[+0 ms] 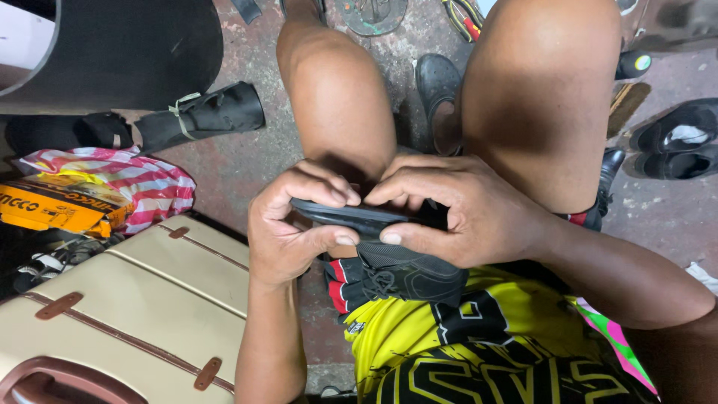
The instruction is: The person sits on the floor and repairs a black shoe by pressing the sole to the upper. They use a hammer to tap the sole and then insert a white paper-like material into the shoe's opening.
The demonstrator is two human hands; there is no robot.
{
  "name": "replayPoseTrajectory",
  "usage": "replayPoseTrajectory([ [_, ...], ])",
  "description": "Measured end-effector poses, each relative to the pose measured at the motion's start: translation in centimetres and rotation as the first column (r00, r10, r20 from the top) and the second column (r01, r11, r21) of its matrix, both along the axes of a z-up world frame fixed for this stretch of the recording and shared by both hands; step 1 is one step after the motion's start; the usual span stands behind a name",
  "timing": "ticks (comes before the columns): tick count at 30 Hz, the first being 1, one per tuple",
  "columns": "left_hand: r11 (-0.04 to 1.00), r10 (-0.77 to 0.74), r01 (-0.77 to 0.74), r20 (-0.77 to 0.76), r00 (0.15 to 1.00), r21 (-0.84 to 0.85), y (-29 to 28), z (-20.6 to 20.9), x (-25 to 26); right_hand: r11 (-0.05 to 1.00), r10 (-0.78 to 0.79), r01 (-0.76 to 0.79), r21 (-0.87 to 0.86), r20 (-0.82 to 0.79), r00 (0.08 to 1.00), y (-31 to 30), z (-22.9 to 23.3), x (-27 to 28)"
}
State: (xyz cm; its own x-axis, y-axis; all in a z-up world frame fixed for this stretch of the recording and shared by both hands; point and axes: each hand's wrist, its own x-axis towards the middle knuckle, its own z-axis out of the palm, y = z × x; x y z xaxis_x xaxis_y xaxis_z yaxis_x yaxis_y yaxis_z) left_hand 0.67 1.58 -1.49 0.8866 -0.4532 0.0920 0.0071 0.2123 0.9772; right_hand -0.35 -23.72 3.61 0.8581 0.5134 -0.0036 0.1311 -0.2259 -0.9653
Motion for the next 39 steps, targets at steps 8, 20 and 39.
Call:
replayPoseTrajectory([
  [8,0.959,0.062,-0.091,-0.114,0.991,-0.269,0.2,-2.2,-0.1,0.997,0.072,-0.072,0.013,-0.005,0.997,-1.3,-0.6,-0.2],
  [20,0.932,0.264,-0.276,-0.083,0.961,-0.235,-1.1,-0.9,0.2,0.971,0.233,-0.240,0.001,-0.249,0.940,-1.8,-2.9,-2.3],
  [39,0.730,-0.219,-0.407,0.752,0.622,0.549,-1.5,2.2,-2.9,0.992,0.116,-0.126,-0.031,-0.227,0.967,-1.4,-2.1,-2.5],
])
